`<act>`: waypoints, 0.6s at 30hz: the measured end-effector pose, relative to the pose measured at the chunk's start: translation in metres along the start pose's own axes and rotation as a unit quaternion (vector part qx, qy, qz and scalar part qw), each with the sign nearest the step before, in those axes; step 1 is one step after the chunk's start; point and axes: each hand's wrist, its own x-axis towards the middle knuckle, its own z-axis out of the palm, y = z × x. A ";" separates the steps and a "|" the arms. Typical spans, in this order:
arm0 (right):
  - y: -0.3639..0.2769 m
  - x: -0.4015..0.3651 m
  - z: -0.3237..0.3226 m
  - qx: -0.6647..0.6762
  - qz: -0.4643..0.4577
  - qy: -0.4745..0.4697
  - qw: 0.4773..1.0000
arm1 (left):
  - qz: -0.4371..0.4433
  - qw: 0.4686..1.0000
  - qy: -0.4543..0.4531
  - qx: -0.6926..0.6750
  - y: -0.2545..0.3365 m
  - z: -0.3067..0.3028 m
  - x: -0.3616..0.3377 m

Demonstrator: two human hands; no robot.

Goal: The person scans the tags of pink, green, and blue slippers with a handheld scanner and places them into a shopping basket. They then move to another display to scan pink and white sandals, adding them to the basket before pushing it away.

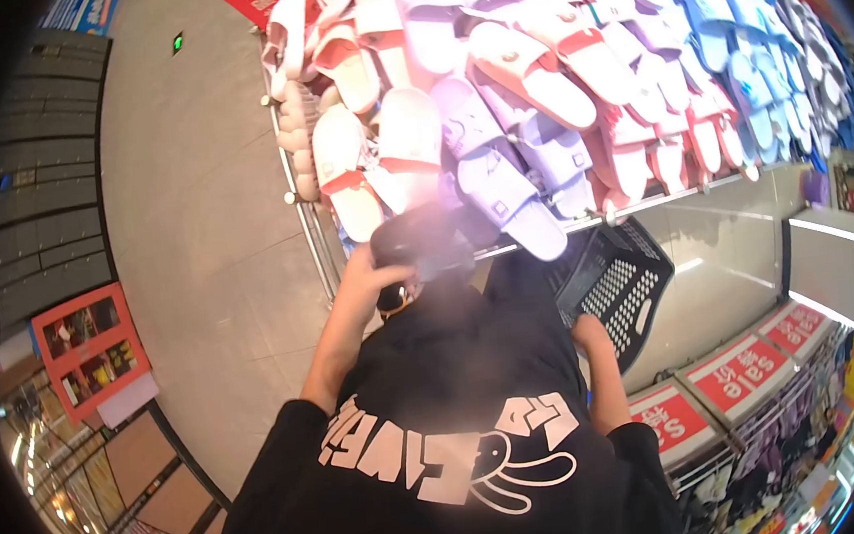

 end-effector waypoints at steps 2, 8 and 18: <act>-0.045 0.018 -0.078 -0.053 -0.142 0.017 0.988 | -0.017 0.999 0.041 -0.024 -0.010 -0.008 -0.006; -0.231 -0.046 -0.243 0.160 -0.280 -0.303 0.897 | -0.022 0.989 0.110 -0.098 -0.029 -0.012 -0.017; -0.338 -0.084 -0.238 0.028 -0.443 -0.114 0.889 | -0.004 0.985 0.151 -0.088 -0.043 -0.016 -0.027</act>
